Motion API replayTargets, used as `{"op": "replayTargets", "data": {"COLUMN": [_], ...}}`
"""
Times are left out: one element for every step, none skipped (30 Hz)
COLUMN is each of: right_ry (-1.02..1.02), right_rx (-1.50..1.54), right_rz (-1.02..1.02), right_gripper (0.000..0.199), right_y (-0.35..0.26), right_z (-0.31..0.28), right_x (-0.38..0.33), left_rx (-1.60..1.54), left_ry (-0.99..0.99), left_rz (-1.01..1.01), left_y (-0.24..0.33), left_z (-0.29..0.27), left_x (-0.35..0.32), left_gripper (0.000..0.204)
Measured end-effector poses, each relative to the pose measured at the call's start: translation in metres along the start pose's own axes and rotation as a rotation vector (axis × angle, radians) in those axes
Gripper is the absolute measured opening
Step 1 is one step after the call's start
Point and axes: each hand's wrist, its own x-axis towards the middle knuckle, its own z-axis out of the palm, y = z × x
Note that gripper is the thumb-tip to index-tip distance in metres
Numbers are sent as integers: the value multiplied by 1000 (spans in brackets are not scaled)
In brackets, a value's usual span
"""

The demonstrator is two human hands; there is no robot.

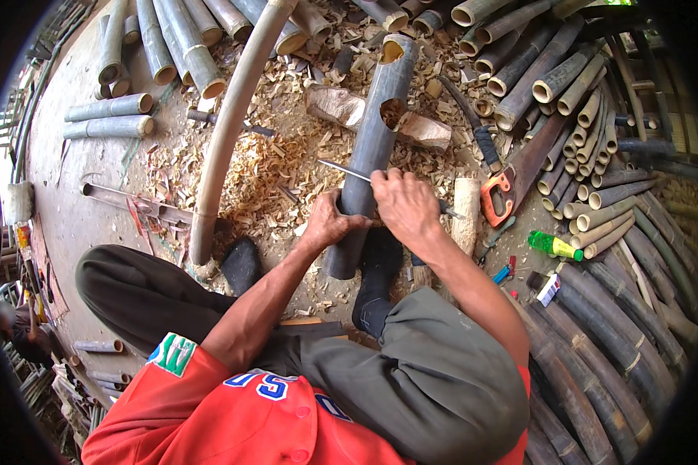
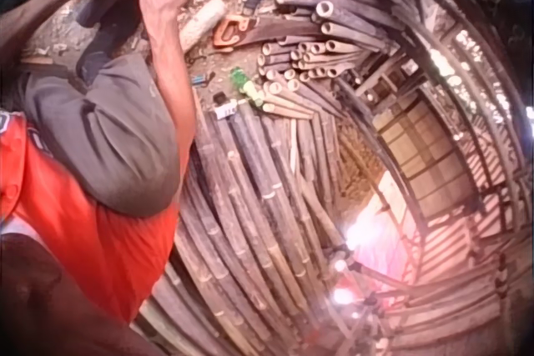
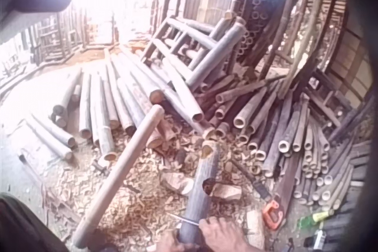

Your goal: The person holds a section of bamboo and uses a small blade to scrape the exterior surface, then uses a larger wooden piece to hammer a chisel-like tool through the bamboo to create a hole.

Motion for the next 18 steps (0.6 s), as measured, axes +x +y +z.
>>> {"op": "replayTargets", "data": {"right_ry": [71, 46, 22, -2, 104, 100, 14, -32, -74, -47, -17, 26, 65, 101, 120, 140, 167, 146], "right_rx": [-17, 41, 95, 148, 184, 219, 183, 87, -10, 37, 90, 169, 254, 340, 508, 678, 851, 938], "right_rz": [-82, -61, -40, -17, -63, -42, 13, 54, 95, 102, 100, 201, 306, 422, 540, 656, 758, 821], "right_gripper": [10, 10, 11, 12, 11, 10, 12, 12, 15, 15, 16, 19, 23, 27, 29, 30, 32, 32], "right_y": [-3, 0, 6, 17, 28, 42, 50, 73, 96, 108, 115, 119, 120, 119, 118, 116, 113, 103], "right_z": [-9, -3, 7, 13, 7, 9, -9, -5, -2, -17, -34, -42, -46, -46, -41, -30, -19, -7], "right_x": [3, 1, -4, -10, -24, -42, -57, -84, -110, -126, -137, -148, -160, -173, -186, -197, -202, -203], "left_rx": [37, 4, -33, -70, -45, -19, 6, -12, -28, -41, -49, -60, -67, -166, -269, -372, -372, -394], "left_ry": [16, 19, 21, 21, 26, 26, 31, 21, 12, 16, -4, -27, -54, -98, -152, -203, -241, -255], "left_rz": [-50, -37, -22, -6, -27, -50, -79, -76, -69, -66, -45, -21, 0, -29, -56, -84, -81, -65], "left_y": [1, 0, -1, -1, -1, 2, 1, 2, 2, -1, -7, -13, -18, -17, -12, -8, -14, -18], "left_z": [3, 5, 7, 9, 7, 7, 6, 9, 11, 9, 6, 5, 3, -1, -3, -6, -7, -8], "left_x": [0, -1, 0, 1, 2, 1, 0, -2, -2, 1, 4, 8, 9, 9, 8, 6, 9, 10], "left_gripper": [73, 73, 73, 74, 76, 77, 79, 81, 84, 87, 91, 95, 100, 102, 105, 108, 111, 110]}}
